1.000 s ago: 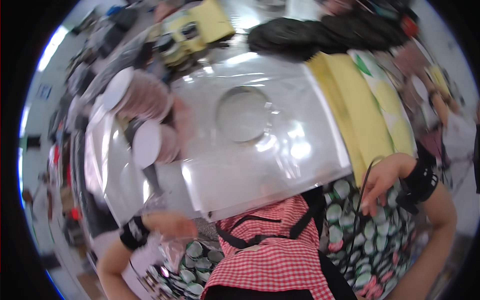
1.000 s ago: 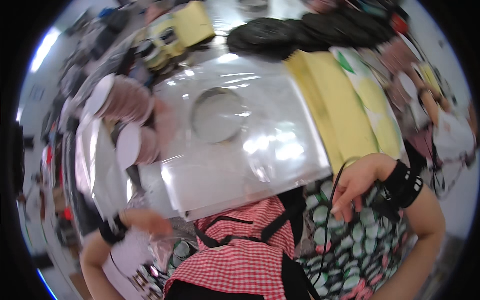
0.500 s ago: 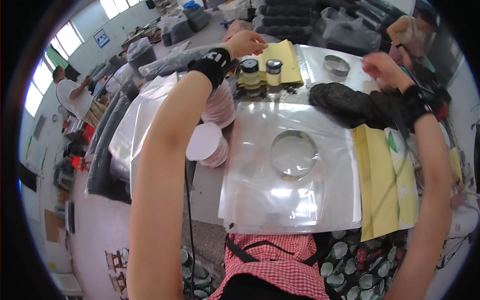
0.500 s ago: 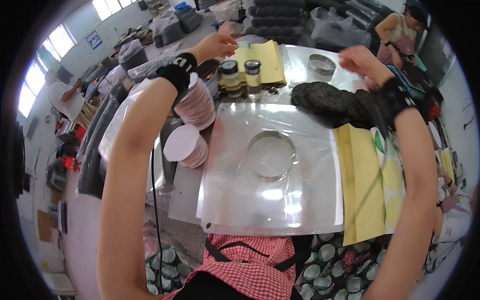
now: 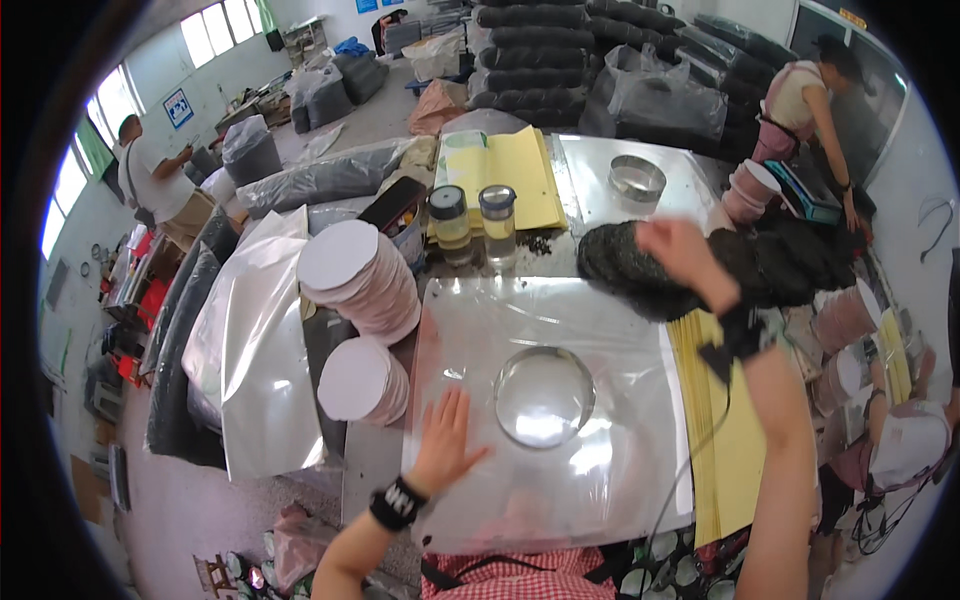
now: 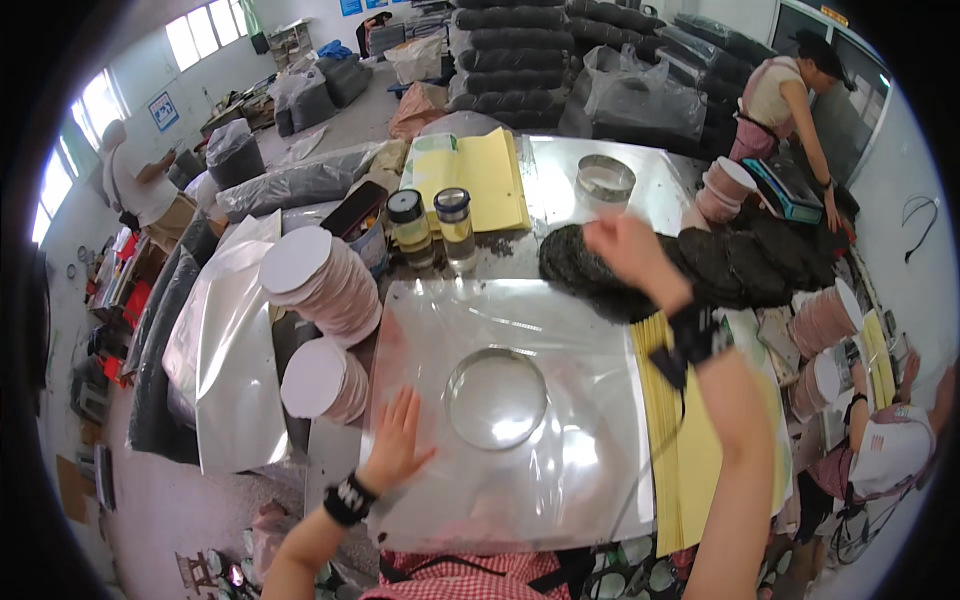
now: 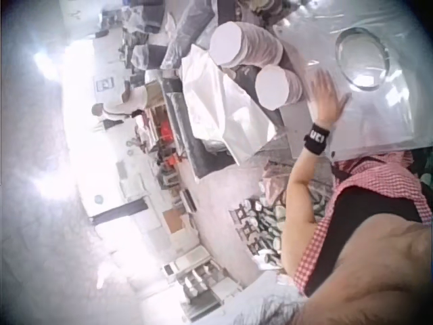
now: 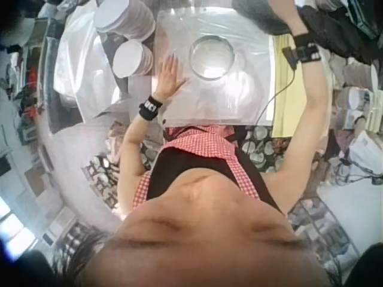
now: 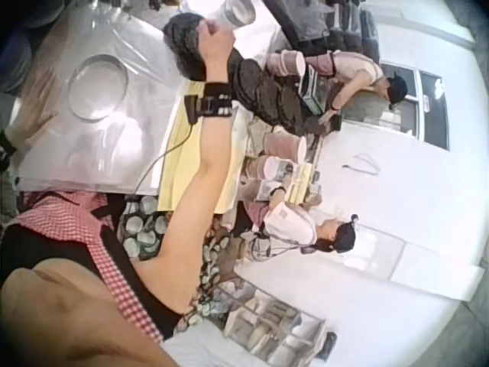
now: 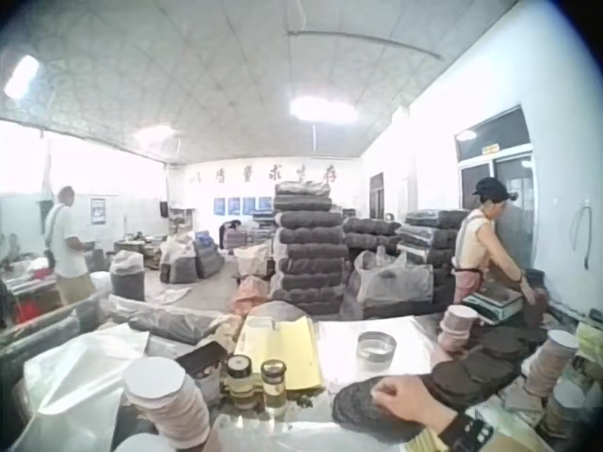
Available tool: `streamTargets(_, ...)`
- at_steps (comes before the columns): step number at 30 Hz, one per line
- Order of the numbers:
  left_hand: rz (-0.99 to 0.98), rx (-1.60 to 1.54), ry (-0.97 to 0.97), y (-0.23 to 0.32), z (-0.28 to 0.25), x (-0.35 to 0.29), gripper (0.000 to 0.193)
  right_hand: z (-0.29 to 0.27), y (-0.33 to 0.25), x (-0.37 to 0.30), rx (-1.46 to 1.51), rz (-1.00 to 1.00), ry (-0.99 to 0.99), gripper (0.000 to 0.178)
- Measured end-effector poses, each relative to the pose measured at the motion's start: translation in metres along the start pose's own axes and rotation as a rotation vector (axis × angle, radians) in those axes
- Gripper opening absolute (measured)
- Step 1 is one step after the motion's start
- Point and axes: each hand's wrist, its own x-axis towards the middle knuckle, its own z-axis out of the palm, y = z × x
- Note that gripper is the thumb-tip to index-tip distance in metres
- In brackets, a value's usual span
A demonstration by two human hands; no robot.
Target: Wrapping round compressed tea cakes in plastic and foil at a production table.
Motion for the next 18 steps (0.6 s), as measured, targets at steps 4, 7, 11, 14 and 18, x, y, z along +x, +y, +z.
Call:
streamTargets(4,0.059,0.070,-0.133,-0.013,0.003,-0.007,0.087,0.023,0.126,-0.116,-0.303,0.267,0.104,0.037)
streamTargets(7,-0.041,0.109,0.166,-0.030,-0.052,0.009,0.080,0.047,0.141,-0.113,-0.573,0.124,0.140,0.062)
streamTargets(11,-0.294,0.334,0.317,-0.085,-0.041,0.013,0.073,0.056,0.165,-0.085,-0.710,0.090,-0.088,0.067)
streamTargets(14,-0.253,0.472,0.352,-0.110,-0.020,0.013,0.062,0.053,0.210,-0.081,-0.505,0.045,-0.055,0.049)
streamTargets(18,-0.279,0.352,0.340,-0.089,-0.048,0.006,0.048,0.011,0.167,-0.065,-0.021,0.165,0.433,0.029)
